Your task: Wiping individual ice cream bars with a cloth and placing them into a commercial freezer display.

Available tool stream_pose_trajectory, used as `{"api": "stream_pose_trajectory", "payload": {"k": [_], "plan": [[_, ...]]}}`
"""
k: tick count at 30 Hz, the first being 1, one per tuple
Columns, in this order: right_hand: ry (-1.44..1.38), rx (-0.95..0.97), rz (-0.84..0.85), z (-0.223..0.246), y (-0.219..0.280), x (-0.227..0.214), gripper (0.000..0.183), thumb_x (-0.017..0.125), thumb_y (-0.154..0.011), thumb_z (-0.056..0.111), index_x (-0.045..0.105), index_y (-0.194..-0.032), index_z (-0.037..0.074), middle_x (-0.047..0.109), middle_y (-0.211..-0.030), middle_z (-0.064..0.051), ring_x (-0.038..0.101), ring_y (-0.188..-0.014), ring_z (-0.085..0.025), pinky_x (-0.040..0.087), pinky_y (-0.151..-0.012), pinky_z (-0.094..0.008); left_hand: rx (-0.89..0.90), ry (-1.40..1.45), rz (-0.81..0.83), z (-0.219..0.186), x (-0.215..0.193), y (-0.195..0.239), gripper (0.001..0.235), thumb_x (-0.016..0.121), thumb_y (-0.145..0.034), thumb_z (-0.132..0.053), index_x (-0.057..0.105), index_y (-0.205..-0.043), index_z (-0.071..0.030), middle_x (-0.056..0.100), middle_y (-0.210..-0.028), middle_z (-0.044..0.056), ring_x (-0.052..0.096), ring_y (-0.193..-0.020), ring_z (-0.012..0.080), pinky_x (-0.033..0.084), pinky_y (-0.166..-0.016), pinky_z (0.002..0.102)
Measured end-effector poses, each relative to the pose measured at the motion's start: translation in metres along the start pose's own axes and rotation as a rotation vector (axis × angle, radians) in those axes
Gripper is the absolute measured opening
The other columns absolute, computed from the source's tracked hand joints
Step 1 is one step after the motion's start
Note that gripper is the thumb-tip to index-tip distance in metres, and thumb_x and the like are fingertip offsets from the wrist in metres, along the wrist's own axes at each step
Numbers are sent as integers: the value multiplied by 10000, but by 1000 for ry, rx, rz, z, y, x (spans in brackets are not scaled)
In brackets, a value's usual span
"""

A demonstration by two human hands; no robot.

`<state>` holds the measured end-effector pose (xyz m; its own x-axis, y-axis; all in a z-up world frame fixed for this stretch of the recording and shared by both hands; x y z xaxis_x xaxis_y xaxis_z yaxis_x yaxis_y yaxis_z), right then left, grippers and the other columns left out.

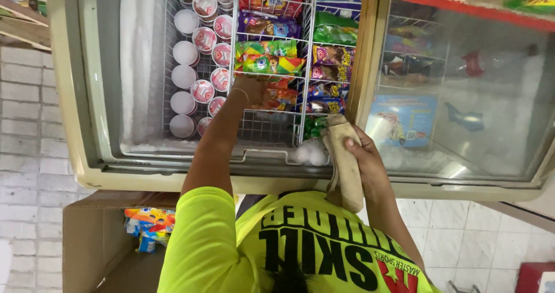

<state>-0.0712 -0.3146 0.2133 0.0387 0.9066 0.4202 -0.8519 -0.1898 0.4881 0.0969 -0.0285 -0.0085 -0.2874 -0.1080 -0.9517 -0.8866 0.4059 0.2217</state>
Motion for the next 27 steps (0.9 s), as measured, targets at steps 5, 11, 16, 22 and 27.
{"api": "stream_pose_trajectory", "payload": {"k": [5,11,16,22,27], "plan": [[-39,3,53,8,1,12,546,666,-965,131,526,-1480,12,695,-1274,-127,708,-1074,-203,577,-925,-340,-109,350,222,-20,-59,14,540,553,-936,-512,607,-1430,-299,669,-1315,159,639,-1189,372,503,-1008,511],[-46,-67,100,19,0,25,588,697,-970,216,519,-1485,-6,690,-1270,-114,697,-1086,-189,572,-943,-315,-223,689,251,-24,-100,62,720,615,-901,-648,599,-1410,-139,691,-1196,236,674,-1022,406,532,-854,457],[-103,-122,154,21,2,34,634,727,-958,291,522,-1484,1,692,-1262,-74,694,-1099,-159,573,-960,-269,-87,1453,107,-22,-83,111,521,828,-988,-289,659,-1326,69,725,-1214,230,704,-1051,250,598,-859,348],[-159,-191,84,6,5,55,538,719,-973,303,566,-1458,128,699,-1159,-23,689,-918,-145,588,-772,-313,-14,2005,75,-98,-162,202,705,705,-907,71,364,-1516,-31,635,-1290,181,710,-1067,323,590,-815,431],[250,-450,136,-15,25,109,383,743,-1015,222,652,-1353,64,717,-1132,-40,668,-937,-127,581,-804,-327,221,2324,-131,-140,-195,260,908,568,-723,160,335,-1564,-93,588,-1387,127,654,-1190,251,593,-961,402]]}}
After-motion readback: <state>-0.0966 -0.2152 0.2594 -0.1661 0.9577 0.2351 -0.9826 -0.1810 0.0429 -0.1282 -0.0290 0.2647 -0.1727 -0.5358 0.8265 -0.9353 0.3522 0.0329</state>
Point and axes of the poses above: each hand's wrist, its own y-axis away from the middle knuckle, its own x-axis out of the palm, z = x × y, the point moved 10 cm from there along -y, towards the middle knuckle
